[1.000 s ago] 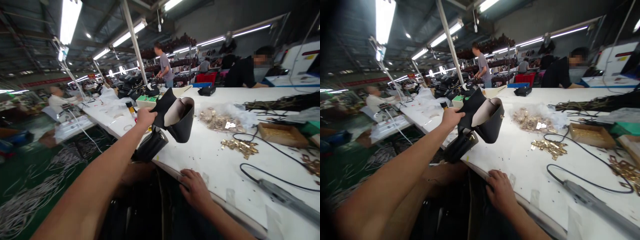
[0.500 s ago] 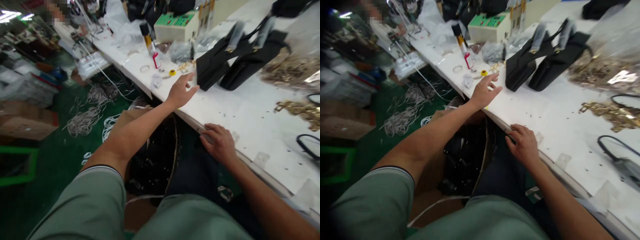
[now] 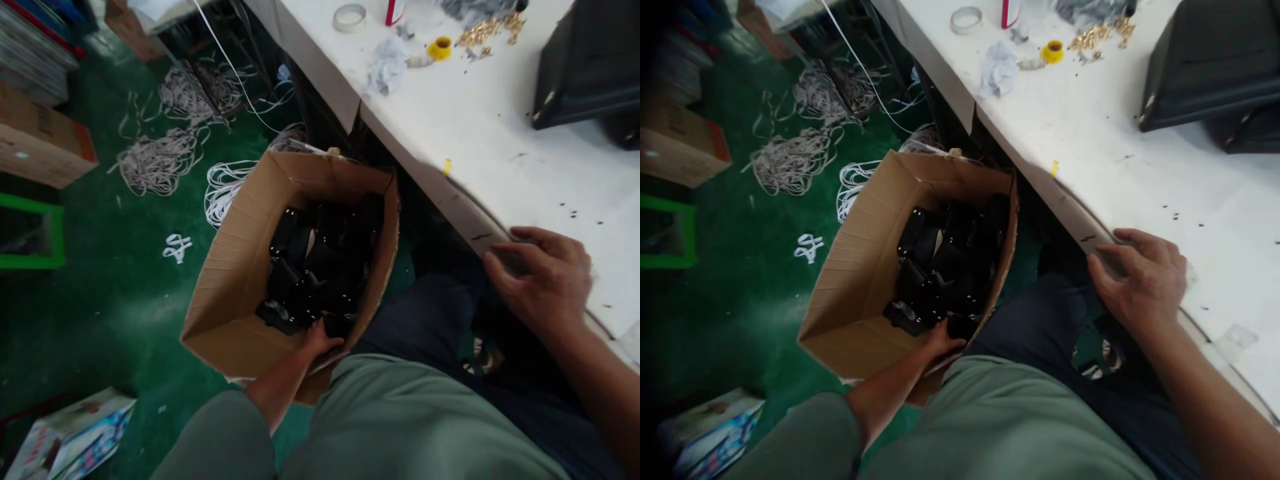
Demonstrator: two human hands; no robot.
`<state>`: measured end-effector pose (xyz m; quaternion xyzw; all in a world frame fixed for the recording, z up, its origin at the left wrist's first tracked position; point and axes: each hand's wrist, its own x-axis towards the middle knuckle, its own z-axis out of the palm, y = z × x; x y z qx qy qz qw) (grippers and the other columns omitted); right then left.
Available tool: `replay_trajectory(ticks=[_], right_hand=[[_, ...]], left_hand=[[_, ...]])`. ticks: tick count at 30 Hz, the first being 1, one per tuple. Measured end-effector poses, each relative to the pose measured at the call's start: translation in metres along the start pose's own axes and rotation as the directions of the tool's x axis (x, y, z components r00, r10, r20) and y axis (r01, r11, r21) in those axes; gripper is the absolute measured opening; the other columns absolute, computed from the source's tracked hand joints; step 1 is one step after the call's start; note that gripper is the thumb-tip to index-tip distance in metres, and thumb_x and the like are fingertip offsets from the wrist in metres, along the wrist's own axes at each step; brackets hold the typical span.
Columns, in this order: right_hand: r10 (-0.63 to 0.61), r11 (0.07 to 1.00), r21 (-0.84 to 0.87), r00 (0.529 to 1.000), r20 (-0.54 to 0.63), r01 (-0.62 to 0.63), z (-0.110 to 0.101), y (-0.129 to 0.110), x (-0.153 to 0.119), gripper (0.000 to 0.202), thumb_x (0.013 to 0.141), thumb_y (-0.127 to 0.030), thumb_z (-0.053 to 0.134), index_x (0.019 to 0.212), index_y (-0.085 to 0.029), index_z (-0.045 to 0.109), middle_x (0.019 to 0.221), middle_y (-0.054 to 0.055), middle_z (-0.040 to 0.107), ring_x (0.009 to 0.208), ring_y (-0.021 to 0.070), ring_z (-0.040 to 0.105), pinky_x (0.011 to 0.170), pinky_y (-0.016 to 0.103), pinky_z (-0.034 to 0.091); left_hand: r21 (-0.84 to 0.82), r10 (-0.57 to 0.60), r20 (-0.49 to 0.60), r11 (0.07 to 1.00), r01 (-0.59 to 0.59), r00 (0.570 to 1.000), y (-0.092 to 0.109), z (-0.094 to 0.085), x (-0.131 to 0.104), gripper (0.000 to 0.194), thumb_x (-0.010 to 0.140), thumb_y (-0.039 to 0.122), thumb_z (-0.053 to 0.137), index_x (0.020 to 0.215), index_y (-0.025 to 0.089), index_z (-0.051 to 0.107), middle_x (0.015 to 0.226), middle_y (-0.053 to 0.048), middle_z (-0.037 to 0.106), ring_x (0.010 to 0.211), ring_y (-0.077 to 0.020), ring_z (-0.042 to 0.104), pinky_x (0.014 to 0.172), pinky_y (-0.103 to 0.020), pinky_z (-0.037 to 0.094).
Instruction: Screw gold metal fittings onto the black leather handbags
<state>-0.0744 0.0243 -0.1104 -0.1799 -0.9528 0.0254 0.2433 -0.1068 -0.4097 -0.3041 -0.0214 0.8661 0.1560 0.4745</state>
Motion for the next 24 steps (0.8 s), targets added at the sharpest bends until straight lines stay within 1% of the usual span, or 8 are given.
replay_trajectory(ticks=[2,3,5,8,10,16,20,24], right_hand=[[0.015,1.000,-0.021,1.000,0.013,-0.015,0.000,0.000,0.000,0.028,0.091,-0.049,0.067,0.090,-0.022,0.076,0.121,0.011,0.073,0.108,0.0281,0.065,0.097,0.042,0.045],[0.022,0.999,-0.030,1.000,0.017,-0.022,0.001,0.000,0.000,0.029,0.090,-0.049,0.067,0.090,-0.022,0.076,0.120,0.011,0.073,0.108,0.0281,0.065,0.097,0.042,0.045],[0.026,0.999,-0.037,0.999,0.026,-0.025,0.001,0.001,-0.001,0.028,0.089,-0.049,0.068,0.091,-0.022,0.076,0.121,0.011,0.072,0.110,0.0283,0.065,0.098,0.043,0.045],[0.038,0.999,-0.033,0.998,0.042,-0.036,0.001,0.000,-0.001,0.027,0.088,-0.048,0.069,0.092,-0.021,0.076,0.123,0.012,0.072,0.112,0.0289,0.064,0.098,0.044,0.045],[0.055,0.998,-0.030,0.997,0.048,-0.054,0.001,0.000,0.000,0.027,0.087,-0.048,0.070,0.092,-0.021,0.076,0.123,0.012,0.071,0.110,0.0289,0.065,0.097,0.044,0.046],[0.062,0.998,0.000,0.997,0.043,-0.062,0.003,0.001,-0.001,0.024,0.085,-0.045,0.071,0.091,-0.023,0.076,0.123,0.010,0.071,0.108,0.0298,0.066,0.097,0.047,0.048],[0.038,0.999,-0.021,0.999,0.013,-0.038,0.003,-0.001,-0.001,0.023,0.085,-0.044,0.072,0.091,-0.022,0.076,0.122,0.010,0.072,0.109,0.0296,0.065,0.098,0.046,0.048],[0.018,0.999,-0.036,1.000,-0.004,-0.018,0.001,-0.005,0.001,0.023,0.087,-0.044,0.071,0.091,-0.022,0.077,0.120,0.009,0.072,0.109,0.0282,0.065,0.097,0.043,0.047]], left_hand=[[0.132,-0.009,-0.037,0.991,0.014,0.999,-0.004,0.015,0.008,0.106,0.065,0.043,0.091,0.152,0.010,0.040,0.156,-0.025,0.042,0.140,-0.0433,0.043,0.110,-0.055,0.042],[0.182,0.007,-0.054,0.983,0.003,0.999,-0.004,0.018,0.014,0.107,0.067,0.041,0.089,0.155,0.012,0.034,0.161,-0.025,0.034,0.145,-0.0437,0.036,0.112,-0.058,0.038],[0.276,0.073,-0.062,0.960,-0.054,0.995,-0.004,0.018,0.029,0.095,0.076,0.039,0.082,0.155,0.017,0.034,0.165,-0.022,0.027,0.147,-0.0406,0.032,0.114,-0.058,0.035],[0.390,0.190,0.001,0.904,-0.175,0.982,-0.002,0.016,0.044,0.058,0.088,0.041,0.072,0.138,0.018,0.055,0.154,-0.019,0.044,0.140,-0.0360,0.044,0.111,-0.054,0.041],[0.451,0.259,0.060,0.855,-0.258,0.964,-0.001,0.018,0.046,0.042,0.093,0.042,0.067,0.127,0.017,0.063,0.141,-0.015,0.056,0.131,-0.0321,0.053,0.108,-0.054,0.045],[0.578,0.358,0.166,0.720,-0.384,0.919,0.009,0.022,0.055,0.038,0.097,0.038,0.064,0.129,0.017,0.060,0.130,-0.011,0.062,0.112,-0.0250,0.064,0.094,-0.047,0.057],[0.606,0.402,0.200,0.666,-0.435,0.894,0.019,0.005,0.070,0.038,0.097,0.037,0.064,0.129,0.016,0.060,0.129,-0.011,0.063,0.110,-0.0241,0.065,0.093,-0.046,0.058],[0.610,0.470,0.142,0.651,-0.451,0.871,0.045,-0.019,0.086,0.038,0.098,0.038,0.063,0.129,0.017,0.060,0.130,-0.011,0.062,0.112,-0.0246,0.064,0.094,-0.047,0.057]])
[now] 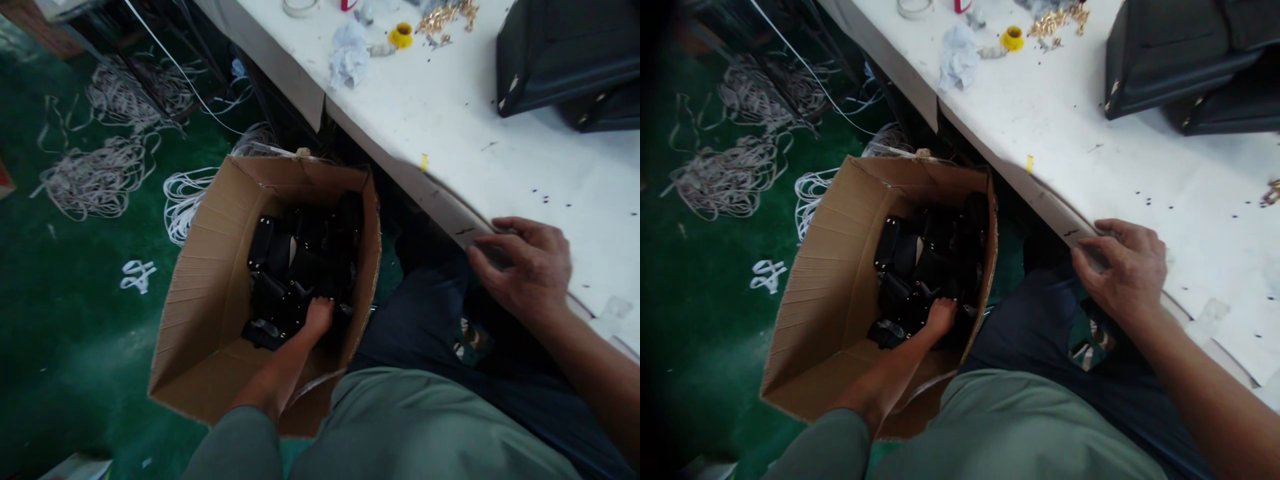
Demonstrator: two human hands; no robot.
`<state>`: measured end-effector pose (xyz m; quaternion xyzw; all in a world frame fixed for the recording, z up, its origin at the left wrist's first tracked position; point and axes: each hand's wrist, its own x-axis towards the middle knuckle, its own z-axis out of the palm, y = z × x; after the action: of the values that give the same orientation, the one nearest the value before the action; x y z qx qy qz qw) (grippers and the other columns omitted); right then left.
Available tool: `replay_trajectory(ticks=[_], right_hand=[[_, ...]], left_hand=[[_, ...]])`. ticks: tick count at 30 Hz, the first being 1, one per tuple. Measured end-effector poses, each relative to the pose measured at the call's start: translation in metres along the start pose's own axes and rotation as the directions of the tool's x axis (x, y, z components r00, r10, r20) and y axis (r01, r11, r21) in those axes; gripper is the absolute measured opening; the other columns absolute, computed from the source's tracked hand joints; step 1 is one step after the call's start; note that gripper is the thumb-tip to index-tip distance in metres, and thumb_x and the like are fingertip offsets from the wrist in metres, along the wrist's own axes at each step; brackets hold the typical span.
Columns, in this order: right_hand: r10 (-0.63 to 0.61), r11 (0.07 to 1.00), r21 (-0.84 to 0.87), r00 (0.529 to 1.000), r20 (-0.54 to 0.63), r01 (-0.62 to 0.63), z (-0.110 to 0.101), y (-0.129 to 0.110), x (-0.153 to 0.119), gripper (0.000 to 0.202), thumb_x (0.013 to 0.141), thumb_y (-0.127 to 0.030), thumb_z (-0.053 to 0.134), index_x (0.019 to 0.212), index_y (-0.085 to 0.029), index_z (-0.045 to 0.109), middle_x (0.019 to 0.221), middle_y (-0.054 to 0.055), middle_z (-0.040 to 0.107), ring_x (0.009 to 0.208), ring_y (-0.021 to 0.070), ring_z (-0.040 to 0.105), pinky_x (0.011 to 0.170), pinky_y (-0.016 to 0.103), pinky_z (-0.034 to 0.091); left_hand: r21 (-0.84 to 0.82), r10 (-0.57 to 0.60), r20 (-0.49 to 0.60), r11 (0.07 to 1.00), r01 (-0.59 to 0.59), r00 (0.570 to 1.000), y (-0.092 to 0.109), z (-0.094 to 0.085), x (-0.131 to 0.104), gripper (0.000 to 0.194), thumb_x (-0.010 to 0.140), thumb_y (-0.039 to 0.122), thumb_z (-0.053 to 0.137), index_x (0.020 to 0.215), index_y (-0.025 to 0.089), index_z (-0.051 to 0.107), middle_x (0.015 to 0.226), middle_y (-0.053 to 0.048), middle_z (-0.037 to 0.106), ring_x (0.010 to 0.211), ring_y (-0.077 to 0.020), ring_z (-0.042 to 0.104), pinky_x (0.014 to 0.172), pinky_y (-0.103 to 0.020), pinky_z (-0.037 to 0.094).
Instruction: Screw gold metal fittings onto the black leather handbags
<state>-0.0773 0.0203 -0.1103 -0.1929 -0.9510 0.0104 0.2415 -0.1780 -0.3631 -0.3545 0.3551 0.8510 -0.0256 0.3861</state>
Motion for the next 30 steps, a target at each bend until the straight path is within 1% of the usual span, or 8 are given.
replay_trajectory(ticks=[5,9,13,17,21,26,28,30], right_hand=[[0.014,1.000,-0.008,0.999,0.033,-0.014,-0.003,-0.003,0.001,0.020,0.087,-0.041,0.073,0.091,-0.022,0.077,0.121,0.010,0.071,0.109,0.0266,0.063,0.097,0.040,0.045],[0.009,1.000,0.023,0.999,0.049,-0.010,-0.007,-0.006,0.004,0.017,0.087,-0.038,0.073,0.091,-0.022,0.076,0.121,0.010,0.070,0.107,0.0261,0.062,0.092,0.039,0.044],[-0.009,1.000,0.025,0.999,0.046,0.008,-0.009,-0.008,0.008,0.016,0.088,-0.037,0.072,0.091,-0.021,0.076,0.120,0.010,0.070,0.107,0.0263,0.063,0.089,0.038,0.043],[-0.006,0.999,0.043,0.999,0.049,0.004,-0.008,-0.007,0.008,0.015,0.088,-0.037,0.072,0.091,-0.022,0.075,0.120,0.010,0.070,0.109,0.0278,0.062,0.090,0.039,0.043],[-0.002,0.995,0.101,0.998,0.057,-0.003,-0.008,-0.008,0.008,0.012,0.089,-0.034,0.072,0.094,-0.023,0.074,0.122,0.009,0.068,0.111,0.0271,0.062,0.092,0.041,0.044],[0.050,0.979,0.193,0.992,0.114,-0.072,-0.010,-0.014,0.016,0.010,0.091,-0.026,0.067,0.100,-0.025,0.072,0.125,0.009,0.065,0.115,0.0276,0.058,0.094,0.044,0.043],[0.085,0.970,0.216,0.989,0.120,-0.109,-0.011,-0.017,0.018,0.011,0.089,-0.023,0.066,0.100,-0.026,0.071,0.125,0.008,0.065,0.116,0.0283,0.056,0.095,0.045,0.042],[0.106,0.961,0.242,0.985,0.135,-0.136,-0.012,-0.020,0.019,0.013,0.087,-0.020,0.066,0.098,-0.026,0.070,0.125,0.007,0.065,0.117,0.0286,0.056,0.096,0.046,0.042]], left_hand=[[0.011,-0.057,-0.069,0.998,0.058,0.996,0.016,-0.040,0.042,0.041,0.098,0.040,0.063,0.131,0.017,0.059,0.131,-0.011,0.062,0.113,-0.0254,0.064,0.096,-0.048,0.056],[0.029,-0.107,-0.049,0.994,0.108,0.993,0.020,-0.055,0.059,0.044,0.097,0.044,0.062,0.132,0.017,0.058,0.129,-0.011,0.063,0.113,-0.0256,0.063,0.099,-0.050,0.053],[0.037,-0.196,-0.028,0.980,0.197,0.980,-0.003,-0.063,0.048,0.054,0.092,0.054,0.064,0.134,0.020,0.059,0.121,-0.013,0.066,0.116,-0.0307,0.063,0.106,-0.051,0.043],[0.045,-0.360,-0.035,0.931,0.361,0.932,-0.028,-0.072,0.030,0.075,0.090,0.064,0.056,0.150,0.023,0.042,0.135,-0.018,0.058,0.116,-0.0337,0.065,0.099,-0.045,0.046],[0.039,-0.472,-0.033,0.880,0.473,0.881,-0.028,-0.091,0.024,0.078,0.088,0.057,0.058,0.151,0.016,0.038,0.142,-0.024,0.054,0.114,-0.0326,0.068,0.089,-0.039,0.052],[0.034,-0.448,-0.064,0.892,0.450,0.892,-0.007,-0.139,0.030,0.045,0.082,0.045,0.069,0.124,0.031,0.065,0.110,-0.012,0.074,0.097,-0.0321,0.075,0.076,-0.041,0.057],[0.037,-0.360,-0.124,0.930,0.367,0.925,0.005,-0.168,0.033,0.042,0.075,0.043,0.079,0.115,0.042,0.068,0.115,-0.003,0.073,0.102,-0.0322,0.073,0.071,-0.040,0.057],[0.054,-0.239,-0.198,0.966,0.254,0.951,0.018,-0.201,0.035,0.039,0.083,0.043,0.077,0.119,0.035,0.067,0.125,-0.004,0.067,0.111,-0.0300,0.069,0.078,-0.040,0.059]])
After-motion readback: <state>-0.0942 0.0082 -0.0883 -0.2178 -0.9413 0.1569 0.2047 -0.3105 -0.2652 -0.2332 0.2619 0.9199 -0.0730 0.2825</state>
